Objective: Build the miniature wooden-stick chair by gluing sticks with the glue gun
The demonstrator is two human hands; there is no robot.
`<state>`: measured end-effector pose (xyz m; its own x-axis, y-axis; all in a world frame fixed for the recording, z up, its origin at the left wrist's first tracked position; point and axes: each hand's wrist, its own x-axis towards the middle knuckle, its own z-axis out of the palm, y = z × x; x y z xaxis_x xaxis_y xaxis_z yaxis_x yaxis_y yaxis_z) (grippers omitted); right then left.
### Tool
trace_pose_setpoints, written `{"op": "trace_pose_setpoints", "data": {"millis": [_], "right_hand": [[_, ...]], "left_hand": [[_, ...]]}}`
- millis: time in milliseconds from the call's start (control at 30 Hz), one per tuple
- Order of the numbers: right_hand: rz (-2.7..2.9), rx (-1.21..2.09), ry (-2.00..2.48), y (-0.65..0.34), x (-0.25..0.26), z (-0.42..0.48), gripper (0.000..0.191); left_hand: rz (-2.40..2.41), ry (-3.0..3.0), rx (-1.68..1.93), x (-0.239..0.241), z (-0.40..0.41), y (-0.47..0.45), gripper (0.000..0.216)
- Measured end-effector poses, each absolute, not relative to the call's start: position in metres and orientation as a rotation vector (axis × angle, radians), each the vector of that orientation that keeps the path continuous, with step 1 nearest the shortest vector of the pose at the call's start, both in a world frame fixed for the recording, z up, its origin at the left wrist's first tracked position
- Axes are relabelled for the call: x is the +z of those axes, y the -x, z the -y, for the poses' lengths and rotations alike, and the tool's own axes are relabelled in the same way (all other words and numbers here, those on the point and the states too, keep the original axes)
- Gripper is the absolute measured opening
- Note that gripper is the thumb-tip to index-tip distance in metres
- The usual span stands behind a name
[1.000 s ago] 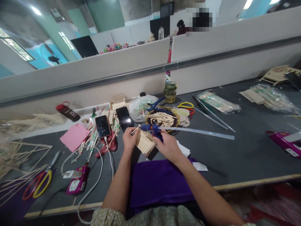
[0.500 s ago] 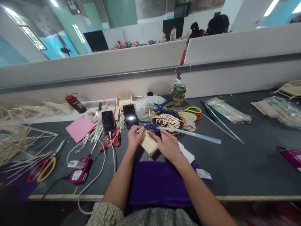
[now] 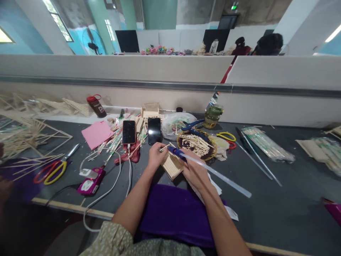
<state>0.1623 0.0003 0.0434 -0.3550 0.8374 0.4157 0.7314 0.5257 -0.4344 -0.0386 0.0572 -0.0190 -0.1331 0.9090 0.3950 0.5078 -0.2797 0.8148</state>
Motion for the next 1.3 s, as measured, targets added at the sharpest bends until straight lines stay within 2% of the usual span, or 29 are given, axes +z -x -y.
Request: {"op": "trace_pose_setpoints", "data": {"millis": [167, 667, 1300], "right_hand": [[2.202, 0.218, 1.28, -0.159, 0.042, 0.0, 0.031], [2.276, -0.136, 1.185, -0.157, 0.036, -0.002, 0.03], [2.31, -0.079, 1.276, -0.165, 0.025, -0.012, 0.035]], "left_hand": [[-1.565, -1.77, 1.4, -0.02, -0.057, 0.038, 0.008], [-1.648, -1.781, 1.328, -0.023, -0.057, 0.036, 0.01], [-1.684, -1.761, 1.249, -0.02, -0.054, 0.035, 0.007]]}}
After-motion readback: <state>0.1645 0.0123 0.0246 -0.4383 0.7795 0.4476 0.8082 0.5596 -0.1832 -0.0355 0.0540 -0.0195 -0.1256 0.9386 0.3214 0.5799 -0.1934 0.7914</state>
